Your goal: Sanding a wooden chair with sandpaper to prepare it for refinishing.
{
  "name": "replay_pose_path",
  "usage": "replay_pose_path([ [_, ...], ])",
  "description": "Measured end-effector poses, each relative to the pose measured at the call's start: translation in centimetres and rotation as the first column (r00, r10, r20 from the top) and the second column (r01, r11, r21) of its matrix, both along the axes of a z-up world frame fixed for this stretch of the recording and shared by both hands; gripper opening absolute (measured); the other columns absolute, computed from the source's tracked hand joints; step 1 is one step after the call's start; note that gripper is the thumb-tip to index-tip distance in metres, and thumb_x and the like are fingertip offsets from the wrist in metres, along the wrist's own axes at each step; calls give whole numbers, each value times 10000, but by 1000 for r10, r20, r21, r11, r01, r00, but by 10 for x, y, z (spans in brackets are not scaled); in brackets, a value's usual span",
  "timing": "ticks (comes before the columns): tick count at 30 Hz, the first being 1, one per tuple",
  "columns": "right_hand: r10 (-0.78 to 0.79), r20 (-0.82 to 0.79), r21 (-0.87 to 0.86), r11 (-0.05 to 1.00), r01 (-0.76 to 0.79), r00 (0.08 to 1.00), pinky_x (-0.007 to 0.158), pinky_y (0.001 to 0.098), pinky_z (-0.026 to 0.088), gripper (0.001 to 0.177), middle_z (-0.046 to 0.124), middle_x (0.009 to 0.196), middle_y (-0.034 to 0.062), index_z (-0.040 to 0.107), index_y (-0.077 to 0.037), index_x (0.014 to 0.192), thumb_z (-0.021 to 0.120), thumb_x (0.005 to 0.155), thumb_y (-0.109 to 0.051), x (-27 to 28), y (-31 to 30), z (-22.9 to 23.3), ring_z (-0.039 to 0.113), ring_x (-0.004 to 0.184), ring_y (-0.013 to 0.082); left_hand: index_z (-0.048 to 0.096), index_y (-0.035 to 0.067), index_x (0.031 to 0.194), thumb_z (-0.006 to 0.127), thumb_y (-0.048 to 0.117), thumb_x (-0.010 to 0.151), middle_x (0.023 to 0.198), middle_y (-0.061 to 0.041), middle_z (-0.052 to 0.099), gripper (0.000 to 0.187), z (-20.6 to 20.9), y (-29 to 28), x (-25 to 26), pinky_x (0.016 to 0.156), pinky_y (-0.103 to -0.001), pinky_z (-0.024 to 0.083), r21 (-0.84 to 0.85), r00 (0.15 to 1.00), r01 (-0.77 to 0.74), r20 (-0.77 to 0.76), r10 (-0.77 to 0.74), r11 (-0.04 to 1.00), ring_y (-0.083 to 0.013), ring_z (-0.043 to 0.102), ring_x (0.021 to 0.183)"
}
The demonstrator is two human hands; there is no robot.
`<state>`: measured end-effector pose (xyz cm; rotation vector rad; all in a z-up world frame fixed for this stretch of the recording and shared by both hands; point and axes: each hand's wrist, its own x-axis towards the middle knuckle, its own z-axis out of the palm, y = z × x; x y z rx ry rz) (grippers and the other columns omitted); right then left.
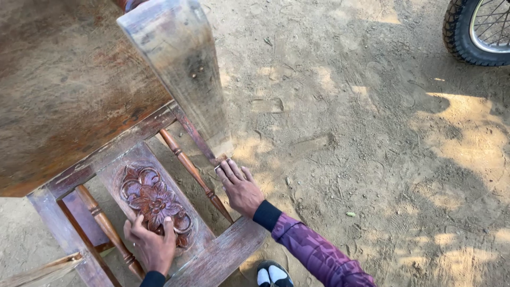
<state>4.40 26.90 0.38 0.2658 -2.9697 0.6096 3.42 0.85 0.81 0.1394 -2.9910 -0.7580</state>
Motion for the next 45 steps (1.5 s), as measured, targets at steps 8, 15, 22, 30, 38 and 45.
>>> replay_pose_path([
  [8,7,1,-18,1000,-7,1000,1110,500,181,535,219,1537,154,278,-49,1452,349,958,-242,2,4,7,162,1428,290,236,89,1227,556,308,851,1398,-350,137,540,2,14,0,701,-593,508,-27,995,-72,69,74,997,-539,548,835],
  [15,13,2,-8,1000,-13,1000,1116,492,177,533,209,1542,145,270,-63,1456,345,967,-261,-1,6,1,159,1428,284,227,78,1220,577,272,836,1361,-327,164,555,6,18,0,666,-582,517,-36,997,-62,52,64,997,-509,550,748],
  [22,10,-7,-32,999,-11,1000,1114,477,188,549,211,1541,157,283,-44,1449,373,947,-249,-1,6,5,167,1429,285,222,98,1252,563,306,829,1388,-319,136,582,2,17,-1,771,-649,487,-16,990,-106,92,107,994,-619,498,946],
  [30,17,10,-63,998,-17,1000,1104,511,194,557,215,1538,165,276,-39,1448,398,935,-221,-3,5,12,167,1427,299,251,83,1235,591,292,817,1355,-325,203,579,-1,15,0,630,-560,552,-87,993,-98,57,103,991,-508,585,718],
  [38,-9,-41,-38,999,7,999,1094,479,234,566,250,1529,160,300,-42,1441,430,917,-212,-3,4,10,209,1420,294,253,77,1223,584,295,831,1329,-310,224,558,-3,15,0,597,-557,530,-128,996,-82,30,86,988,-494,573,672],
  [45,-42,-74,-32,999,39,996,1091,466,243,562,266,1529,146,314,-49,1441,427,921,-229,-4,1,6,217,1422,289,249,62,1217,579,279,847,1309,-299,223,541,-1,16,1,523,-517,526,-125,998,-64,20,67,990,-442,556,579],
])
